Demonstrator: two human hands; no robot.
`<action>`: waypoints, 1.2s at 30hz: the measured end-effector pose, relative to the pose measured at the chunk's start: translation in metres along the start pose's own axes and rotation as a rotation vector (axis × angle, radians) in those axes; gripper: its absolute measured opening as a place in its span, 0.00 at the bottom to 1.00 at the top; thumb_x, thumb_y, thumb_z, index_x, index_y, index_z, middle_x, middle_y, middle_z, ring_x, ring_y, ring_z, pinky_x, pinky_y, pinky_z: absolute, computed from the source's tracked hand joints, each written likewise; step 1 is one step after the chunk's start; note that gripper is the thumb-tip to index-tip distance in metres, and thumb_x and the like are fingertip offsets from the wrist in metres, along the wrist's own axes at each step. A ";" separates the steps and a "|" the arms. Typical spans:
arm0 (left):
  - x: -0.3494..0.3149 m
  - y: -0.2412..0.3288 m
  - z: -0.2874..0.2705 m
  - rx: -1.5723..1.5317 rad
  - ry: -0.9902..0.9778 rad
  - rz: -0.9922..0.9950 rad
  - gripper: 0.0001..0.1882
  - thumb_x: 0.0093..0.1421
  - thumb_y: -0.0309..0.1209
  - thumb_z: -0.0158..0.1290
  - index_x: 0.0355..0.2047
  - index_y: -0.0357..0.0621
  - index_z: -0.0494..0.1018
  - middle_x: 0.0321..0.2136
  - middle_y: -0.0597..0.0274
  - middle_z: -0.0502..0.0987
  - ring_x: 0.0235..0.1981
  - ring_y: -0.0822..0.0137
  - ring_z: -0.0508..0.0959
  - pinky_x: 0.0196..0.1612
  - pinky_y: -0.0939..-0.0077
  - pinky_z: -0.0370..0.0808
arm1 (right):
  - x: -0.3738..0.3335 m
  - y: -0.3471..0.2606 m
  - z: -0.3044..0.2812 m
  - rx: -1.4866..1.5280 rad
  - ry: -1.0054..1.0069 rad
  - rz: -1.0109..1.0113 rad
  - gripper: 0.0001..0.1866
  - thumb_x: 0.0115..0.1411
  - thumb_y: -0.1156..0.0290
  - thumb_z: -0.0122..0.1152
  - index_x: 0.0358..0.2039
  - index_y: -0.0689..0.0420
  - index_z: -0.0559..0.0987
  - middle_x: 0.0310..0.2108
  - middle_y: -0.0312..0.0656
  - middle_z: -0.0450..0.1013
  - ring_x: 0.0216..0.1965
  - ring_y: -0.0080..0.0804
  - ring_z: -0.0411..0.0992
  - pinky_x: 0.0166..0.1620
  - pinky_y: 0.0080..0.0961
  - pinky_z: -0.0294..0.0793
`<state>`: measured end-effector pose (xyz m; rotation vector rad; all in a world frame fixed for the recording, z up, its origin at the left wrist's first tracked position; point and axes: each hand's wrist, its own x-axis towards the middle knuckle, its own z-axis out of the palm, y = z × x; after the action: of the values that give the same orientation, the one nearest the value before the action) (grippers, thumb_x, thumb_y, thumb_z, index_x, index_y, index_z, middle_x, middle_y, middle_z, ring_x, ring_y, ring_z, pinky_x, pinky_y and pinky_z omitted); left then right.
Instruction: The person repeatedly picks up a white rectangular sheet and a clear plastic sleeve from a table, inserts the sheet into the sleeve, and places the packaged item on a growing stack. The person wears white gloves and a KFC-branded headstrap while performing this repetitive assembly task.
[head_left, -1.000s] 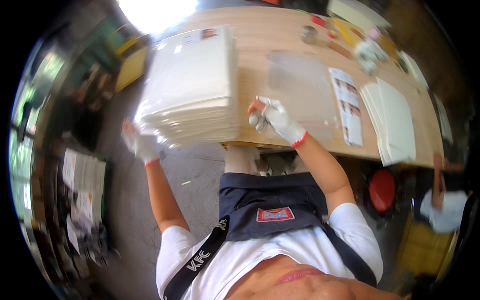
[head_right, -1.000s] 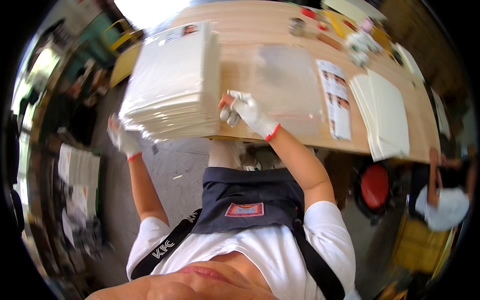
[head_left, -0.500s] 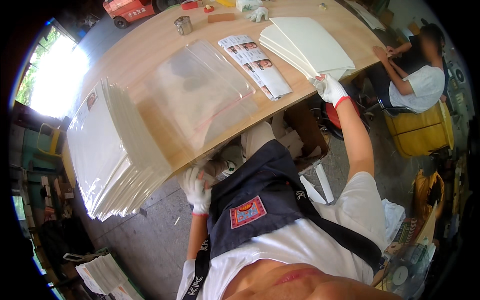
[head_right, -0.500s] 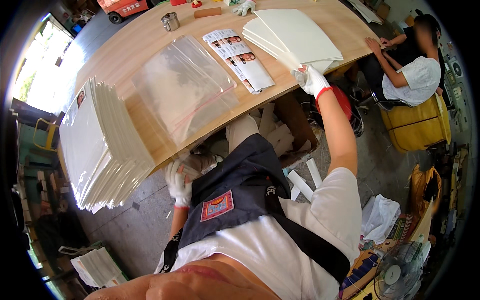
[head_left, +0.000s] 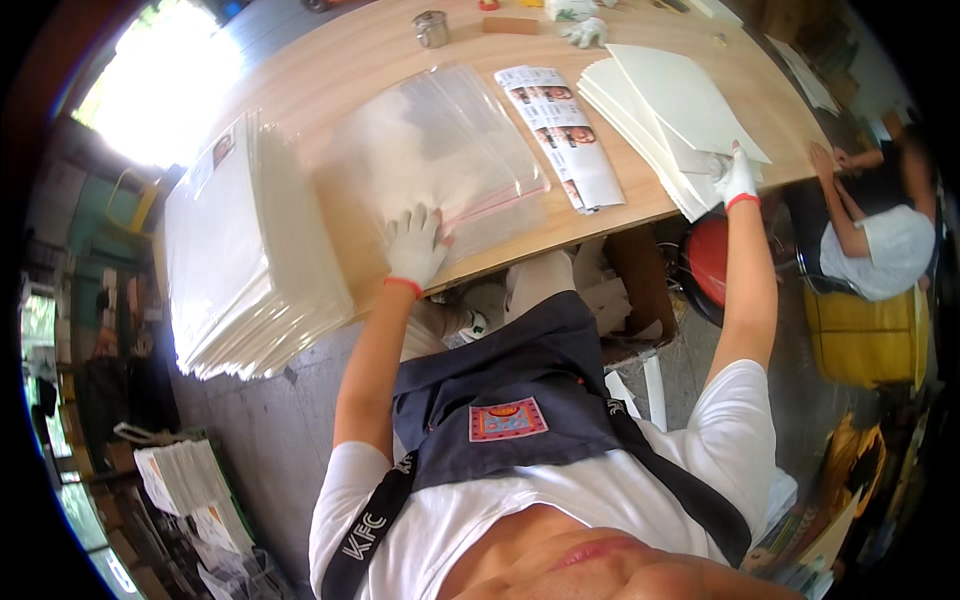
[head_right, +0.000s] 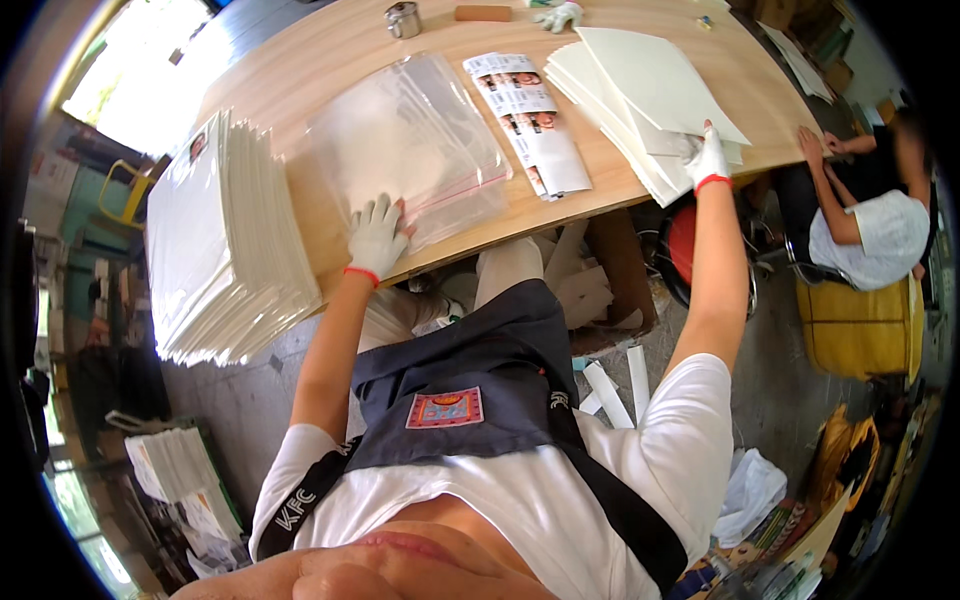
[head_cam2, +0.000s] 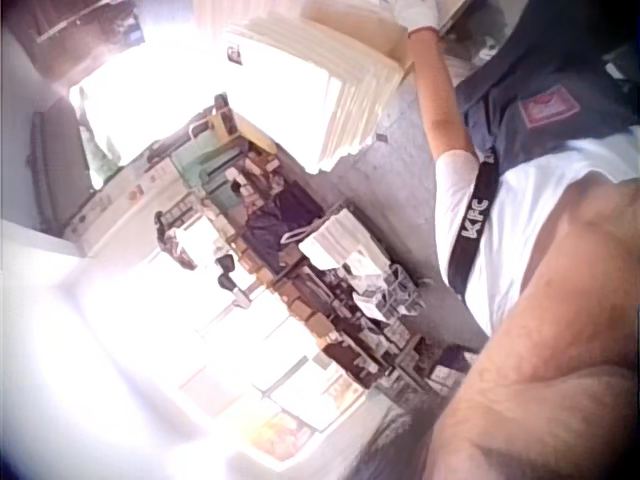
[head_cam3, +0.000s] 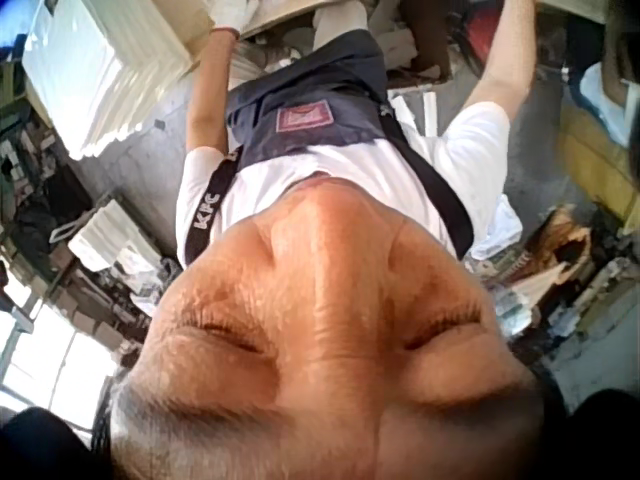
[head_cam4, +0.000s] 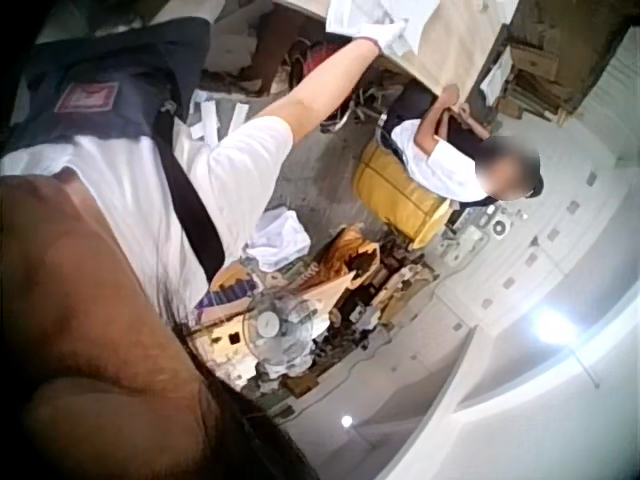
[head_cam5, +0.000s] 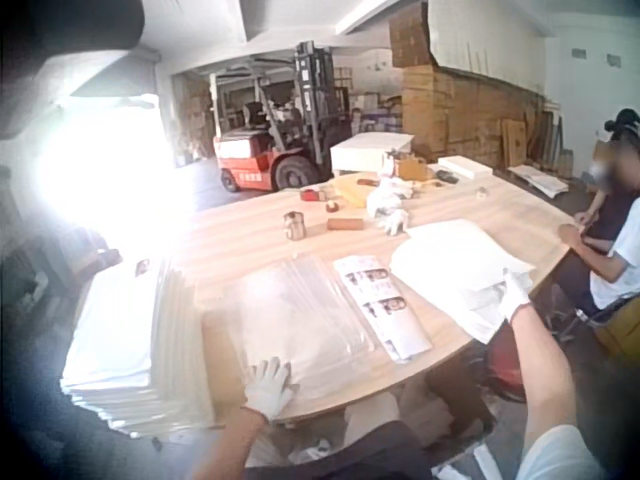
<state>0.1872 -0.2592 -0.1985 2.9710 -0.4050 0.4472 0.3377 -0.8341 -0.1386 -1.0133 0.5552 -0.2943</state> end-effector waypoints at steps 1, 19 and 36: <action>0.007 -0.001 0.001 -0.008 -0.022 -0.038 0.27 0.50 0.43 0.53 0.50 0.47 0.68 0.49 0.55 0.66 0.50 0.54 0.65 0.51 0.59 0.60 | 0.005 0.000 0.008 -0.060 -0.096 0.022 0.14 0.61 0.60 0.50 0.46 0.49 0.70 0.38 0.39 0.72 0.33 0.31 0.72 0.32 0.26 0.77; 0.001 -0.023 -0.018 -0.442 -0.083 -0.381 0.18 0.49 0.21 0.45 0.40 0.50 0.70 0.40 0.59 0.72 0.42 0.55 0.73 0.42 0.63 0.71 | -0.250 0.045 -0.026 -0.046 -0.689 0.586 0.25 0.53 0.68 0.51 0.50 0.69 0.67 0.45 0.51 0.71 0.44 0.39 0.73 0.47 0.34 0.74; -0.014 -0.051 -0.025 -1.019 0.035 -0.505 0.23 0.51 0.15 0.39 0.46 0.47 0.70 0.46 0.60 0.72 0.39 0.62 0.75 0.46 0.76 0.70 | -0.295 0.144 -0.021 0.094 -0.529 0.524 0.24 0.58 0.72 0.49 0.54 0.66 0.63 0.50 0.50 0.68 0.50 0.40 0.69 0.51 0.34 0.71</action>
<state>0.1815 -0.2028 -0.1825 1.9531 0.1211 0.1481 0.0793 -0.6350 -0.1824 -0.7773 0.3015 0.4021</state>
